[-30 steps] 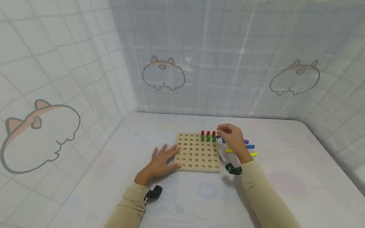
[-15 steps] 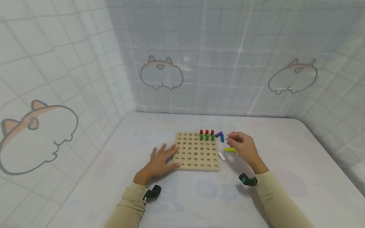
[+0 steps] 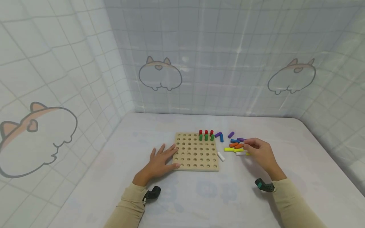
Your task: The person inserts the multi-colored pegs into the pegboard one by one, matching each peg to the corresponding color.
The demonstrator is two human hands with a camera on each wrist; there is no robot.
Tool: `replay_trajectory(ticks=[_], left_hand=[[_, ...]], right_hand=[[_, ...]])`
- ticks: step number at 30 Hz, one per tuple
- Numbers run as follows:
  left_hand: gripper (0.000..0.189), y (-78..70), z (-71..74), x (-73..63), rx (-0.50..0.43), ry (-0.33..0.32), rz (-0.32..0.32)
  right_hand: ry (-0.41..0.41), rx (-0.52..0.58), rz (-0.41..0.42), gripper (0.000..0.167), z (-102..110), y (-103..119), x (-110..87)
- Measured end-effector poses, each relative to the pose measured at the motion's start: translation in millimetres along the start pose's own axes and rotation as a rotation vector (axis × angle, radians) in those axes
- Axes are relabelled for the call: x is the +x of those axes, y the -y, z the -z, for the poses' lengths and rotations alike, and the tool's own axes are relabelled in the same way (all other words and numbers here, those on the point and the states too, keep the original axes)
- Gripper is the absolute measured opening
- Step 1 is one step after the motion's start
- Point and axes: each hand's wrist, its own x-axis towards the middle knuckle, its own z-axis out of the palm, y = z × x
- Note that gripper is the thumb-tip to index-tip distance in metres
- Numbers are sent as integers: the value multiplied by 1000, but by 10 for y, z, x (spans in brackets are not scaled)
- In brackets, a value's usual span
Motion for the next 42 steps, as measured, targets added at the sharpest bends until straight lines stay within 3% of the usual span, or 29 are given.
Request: replay_trajectory(ticks=[13,23,32,37,42], left_hand=[[79,10,8,-6,4,5,-14],[78,23,-1,-4,-12,5,-28],[77,27,4,0,-5,12,-24],[78,0,16,-8,-11,9,-27],[78,1,26,-3,-10,6,-24]], right_hand=[[-10,-59,37,35,135,-196,-32],[-26,-81,-9,36,235,-312,-31],[-21,-194,-29,31,251,-331,-50],[-36,-247,17,23,238,-363,-40],[0,-286,56,20,224,-374,-14]])
